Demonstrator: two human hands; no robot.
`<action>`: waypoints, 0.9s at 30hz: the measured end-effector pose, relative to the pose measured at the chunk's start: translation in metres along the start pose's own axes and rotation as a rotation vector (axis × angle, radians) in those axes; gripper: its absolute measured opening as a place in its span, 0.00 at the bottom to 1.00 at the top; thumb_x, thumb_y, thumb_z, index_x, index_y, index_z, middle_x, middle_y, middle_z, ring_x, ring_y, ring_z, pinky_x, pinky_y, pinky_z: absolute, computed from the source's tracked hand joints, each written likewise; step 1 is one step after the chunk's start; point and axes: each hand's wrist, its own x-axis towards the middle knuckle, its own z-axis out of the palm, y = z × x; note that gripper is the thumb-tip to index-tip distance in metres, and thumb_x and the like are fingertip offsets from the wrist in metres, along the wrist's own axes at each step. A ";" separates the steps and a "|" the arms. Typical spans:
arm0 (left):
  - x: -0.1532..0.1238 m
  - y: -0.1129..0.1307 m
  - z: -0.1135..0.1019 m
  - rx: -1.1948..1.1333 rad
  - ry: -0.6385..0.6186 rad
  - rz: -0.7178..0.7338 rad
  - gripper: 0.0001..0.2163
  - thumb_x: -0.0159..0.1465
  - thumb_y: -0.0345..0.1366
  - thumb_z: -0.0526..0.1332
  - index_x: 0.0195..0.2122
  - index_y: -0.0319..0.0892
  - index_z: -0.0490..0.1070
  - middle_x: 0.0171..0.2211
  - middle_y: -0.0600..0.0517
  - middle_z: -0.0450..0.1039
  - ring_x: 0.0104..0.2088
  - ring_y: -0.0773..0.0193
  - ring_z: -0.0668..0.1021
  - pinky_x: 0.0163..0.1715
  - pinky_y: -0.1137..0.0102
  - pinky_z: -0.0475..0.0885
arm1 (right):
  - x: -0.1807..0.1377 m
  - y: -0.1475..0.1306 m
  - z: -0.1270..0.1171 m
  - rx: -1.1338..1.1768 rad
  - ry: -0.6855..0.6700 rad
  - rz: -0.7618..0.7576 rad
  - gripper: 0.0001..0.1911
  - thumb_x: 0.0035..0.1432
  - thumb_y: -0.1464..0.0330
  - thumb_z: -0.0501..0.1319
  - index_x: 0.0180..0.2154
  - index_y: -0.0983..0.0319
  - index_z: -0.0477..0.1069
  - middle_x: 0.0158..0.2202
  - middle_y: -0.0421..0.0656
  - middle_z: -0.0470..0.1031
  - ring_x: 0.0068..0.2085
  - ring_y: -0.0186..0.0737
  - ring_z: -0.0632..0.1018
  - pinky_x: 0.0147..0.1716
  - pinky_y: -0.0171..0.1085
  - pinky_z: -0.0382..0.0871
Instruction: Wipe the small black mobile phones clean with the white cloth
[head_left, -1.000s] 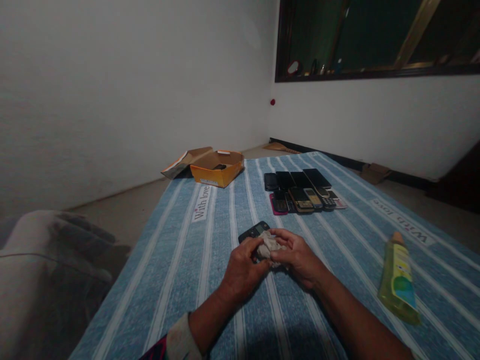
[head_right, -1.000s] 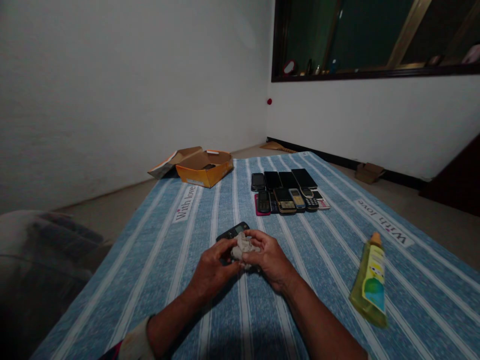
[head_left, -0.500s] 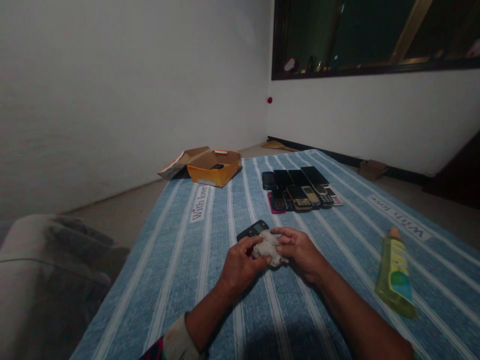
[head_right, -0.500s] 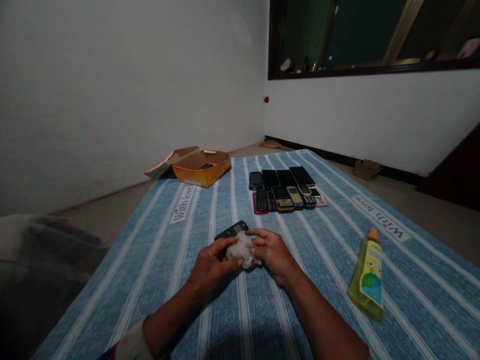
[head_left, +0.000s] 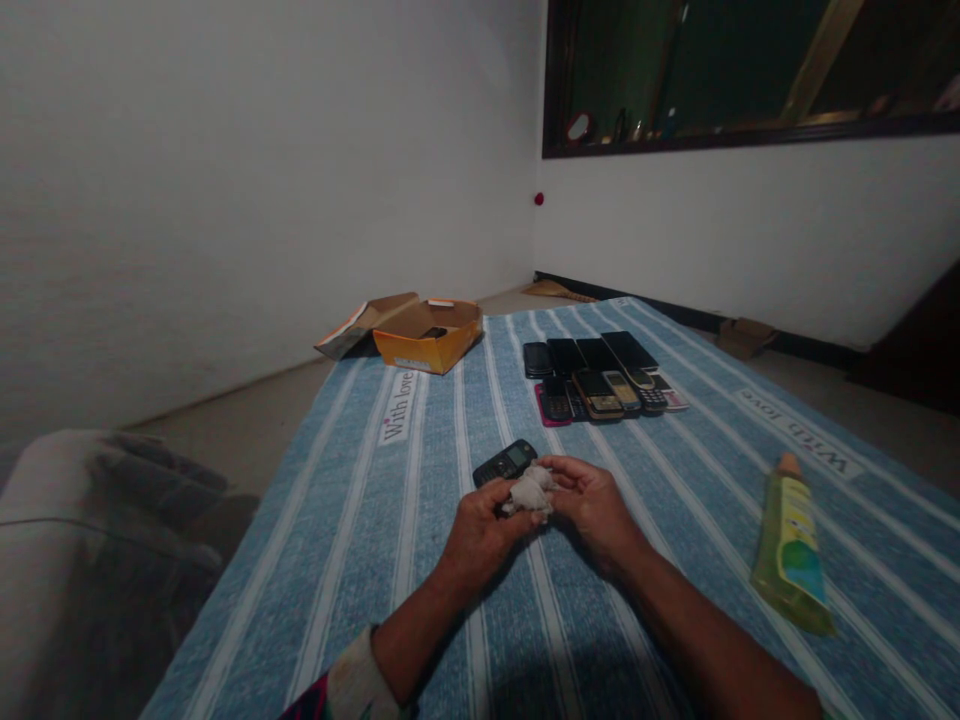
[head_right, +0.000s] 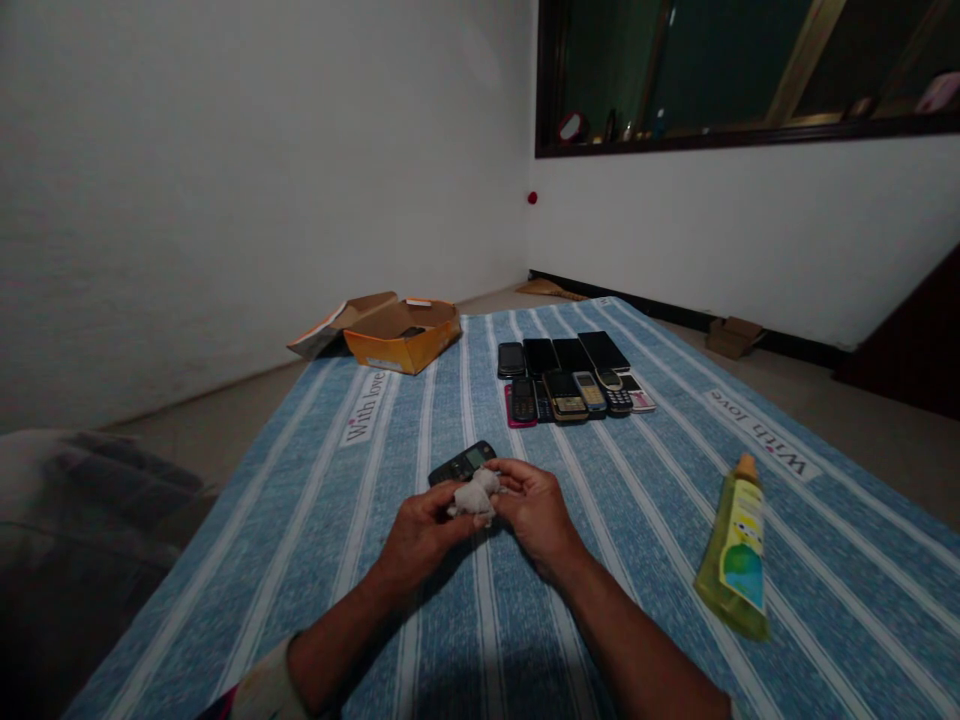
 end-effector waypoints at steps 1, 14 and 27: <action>0.000 0.000 0.000 0.007 0.002 -0.008 0.07 0.48 0.34 0.69 0.29 0.38 0.80 0.27 0.51 0.77 0.28 0.64 0.74 0.32 0.69 0.68 | 0.001 0.000 -0.001 -0.047 0.005 -0.029 0.18 0.39 0.73 0.69 0.38 0.62 0.78 0.30 0.41 0.80 0.33 0.39 0.79 0.33 0.36 0.71; 0.001 0.001 0.001 -0.235 -0.042 -0.200 0.09 0.51 0.36 0.68 0.31 0.35 0.77 0.24 0.48 0.77 0.23 0.65 0.75 0.20 0.73 0.67 | 0.003 0.005 -0.001 -0.146 0.080 0.031 0.19 0.39 0.64 0.68 0.36 0.65 0.77 0.21 0.40 0.76 0.17 0.35 0.73 0.14 0.31 0.62; 0.002 0.006 0.001 -0.106 0.002 -0.155 0.24 0.46 0.39 0.74 0.44 0.36 0.76 0.36 0.45 0.81 0.35 0.58 0.80 0.36 0.67 0.73 | 0.001 -0.001 0.000 -0.270 0.112 -0.111 0.08 0.42 0.67 0.65 0.27 0.63 0.79 0.23 0.40 0.77 0.23 0.34 0.74 0.23 0.32 0.67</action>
